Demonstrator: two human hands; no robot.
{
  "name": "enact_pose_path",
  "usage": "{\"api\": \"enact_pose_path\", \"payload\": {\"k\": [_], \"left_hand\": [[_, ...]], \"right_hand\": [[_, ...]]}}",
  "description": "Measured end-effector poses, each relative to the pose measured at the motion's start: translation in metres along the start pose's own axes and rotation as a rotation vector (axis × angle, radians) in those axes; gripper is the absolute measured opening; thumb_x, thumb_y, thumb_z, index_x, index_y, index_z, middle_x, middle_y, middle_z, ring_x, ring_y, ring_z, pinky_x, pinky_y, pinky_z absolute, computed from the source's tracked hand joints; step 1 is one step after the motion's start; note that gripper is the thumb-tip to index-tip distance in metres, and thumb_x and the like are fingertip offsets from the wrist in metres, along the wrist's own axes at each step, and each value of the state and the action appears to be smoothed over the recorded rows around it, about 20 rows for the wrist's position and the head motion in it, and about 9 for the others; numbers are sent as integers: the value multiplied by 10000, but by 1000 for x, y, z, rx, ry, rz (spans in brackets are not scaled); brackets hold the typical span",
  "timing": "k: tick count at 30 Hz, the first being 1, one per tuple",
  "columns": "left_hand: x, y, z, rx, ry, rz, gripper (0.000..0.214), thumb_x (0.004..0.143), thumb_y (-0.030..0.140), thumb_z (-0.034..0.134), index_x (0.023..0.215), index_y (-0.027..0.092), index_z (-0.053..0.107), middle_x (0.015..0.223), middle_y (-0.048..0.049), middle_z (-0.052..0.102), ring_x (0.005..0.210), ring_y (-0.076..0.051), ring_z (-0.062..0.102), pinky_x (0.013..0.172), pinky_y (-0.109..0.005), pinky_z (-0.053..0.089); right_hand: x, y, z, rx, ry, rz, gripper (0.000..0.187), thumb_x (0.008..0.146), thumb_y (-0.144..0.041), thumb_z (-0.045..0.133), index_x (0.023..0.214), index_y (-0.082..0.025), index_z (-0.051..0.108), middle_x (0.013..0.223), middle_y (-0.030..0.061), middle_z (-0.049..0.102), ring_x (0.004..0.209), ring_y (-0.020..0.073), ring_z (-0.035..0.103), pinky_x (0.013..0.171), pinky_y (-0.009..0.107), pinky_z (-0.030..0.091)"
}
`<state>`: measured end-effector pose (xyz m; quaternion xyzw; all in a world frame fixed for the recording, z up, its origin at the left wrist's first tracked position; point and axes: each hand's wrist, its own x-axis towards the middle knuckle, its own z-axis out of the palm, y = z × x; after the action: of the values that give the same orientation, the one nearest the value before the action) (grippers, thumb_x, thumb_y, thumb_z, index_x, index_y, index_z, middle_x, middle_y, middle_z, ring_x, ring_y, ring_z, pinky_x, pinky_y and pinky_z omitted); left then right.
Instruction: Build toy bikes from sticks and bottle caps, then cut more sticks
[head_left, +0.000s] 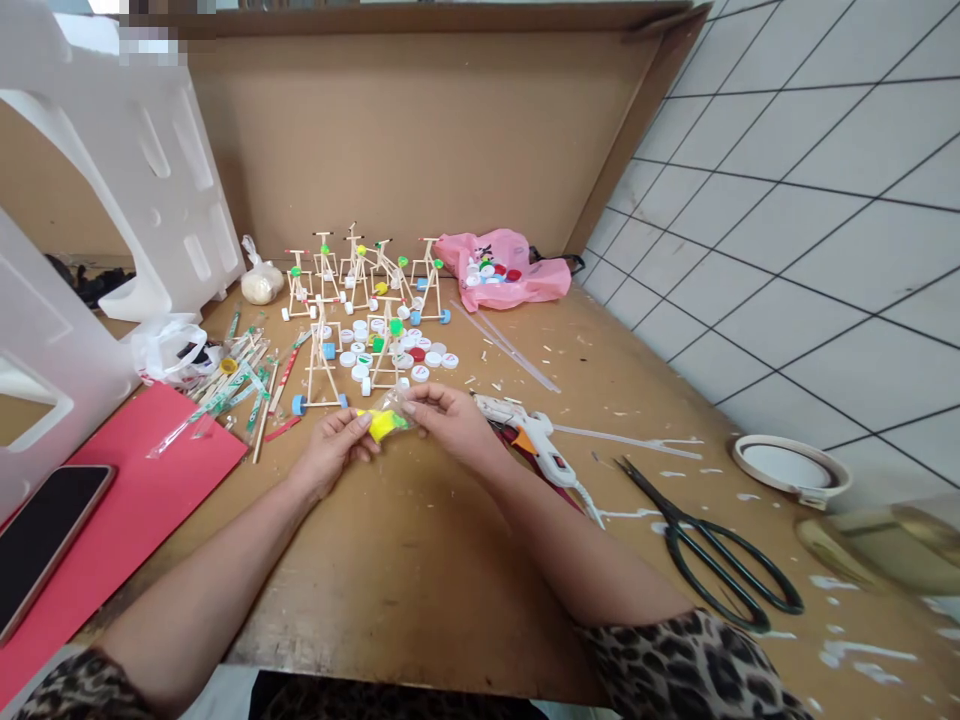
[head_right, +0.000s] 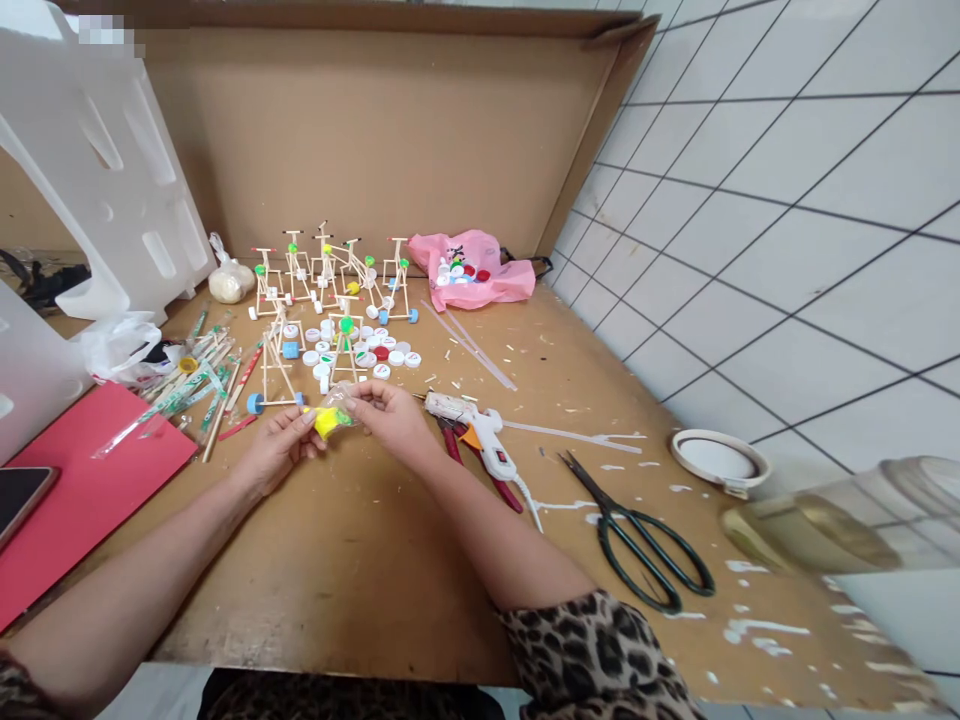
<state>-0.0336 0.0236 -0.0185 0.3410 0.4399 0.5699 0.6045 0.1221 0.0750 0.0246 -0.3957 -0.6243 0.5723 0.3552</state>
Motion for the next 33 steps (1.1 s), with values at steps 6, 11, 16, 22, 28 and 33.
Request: {"api": "enact_pose_path", "payload": {"k": [6, 11, 16, 22, 28, 33], "left_hand": [[1, -1, -1, 15, 5, 4, 460, 517, 533, 751, 653, 140, 555, 427, 18, 577, 364, -60, 483, 368, -158, 328], [1, -2, -2, -5, 7, 17, 450, 521, 528, 751, 651, 144, 555, 425, 33, 558, 363, -56, 474, 364, -154, 319], [1, 0, -1, 25, 27, 22, 446, 531, 531, 741, 649, 145, 551, 421, 36, 545, 368, -57, 469, 371, -160, 326], [-4, 3, 4, 125, 173, 176, 436, 541, 527, 731, 694, 156, 561, 515, 37, 578, 394, -59, 481, 376, -174, 331], [-6, 2, 5, 253, 204, 259, 400, 567, 496, 725, 561, 171, 492, 409, 66, 472, 345, -40, 367, 367, -183, 268], [-6, 1, 6, 284, 241, 277, 399, 546, 476, 742, 545, 165, 492, 401, 87, 404, 362, -27, 301, 379, -179, 226]], "right_hand": [[2, 1, -2, 198, -74, 72, 295, 553, -429, 736, 622, -171, 609, 559, -37, 575, 493, 63, 472, 475, 203, 378], [3, 5, -2, 362, -143, 206, 369, 454, -447, 797, 617, -166, 622, 562, -29, 598, 506, 64, 506, 468, 189, 379], [5, 6, -2, 321, -112, 128, 344, 476, -430, 793, 584, -164, 604, 523, -47, 566, 473, 50, 456, 461, 191, 350], [5, 5, -1, 244, 31, 58, 341, 511, -447, 758, 583, -177, 562, 525, -55, 542, 461, 55, 425, 448, 206, 334], [-1, 4, 6, 141, 14, -6, 342, 554, -471, 727, 587, -187, 539, 503, -64, 512, 420, 52, 401, 428, 211, 319], [-3, 3, 8, 117, 20, -14, 391, 555, -502, 729, 572, -188, 497, 484, -63, 513, 403, 52, 398, 422, 209, 311]]}}
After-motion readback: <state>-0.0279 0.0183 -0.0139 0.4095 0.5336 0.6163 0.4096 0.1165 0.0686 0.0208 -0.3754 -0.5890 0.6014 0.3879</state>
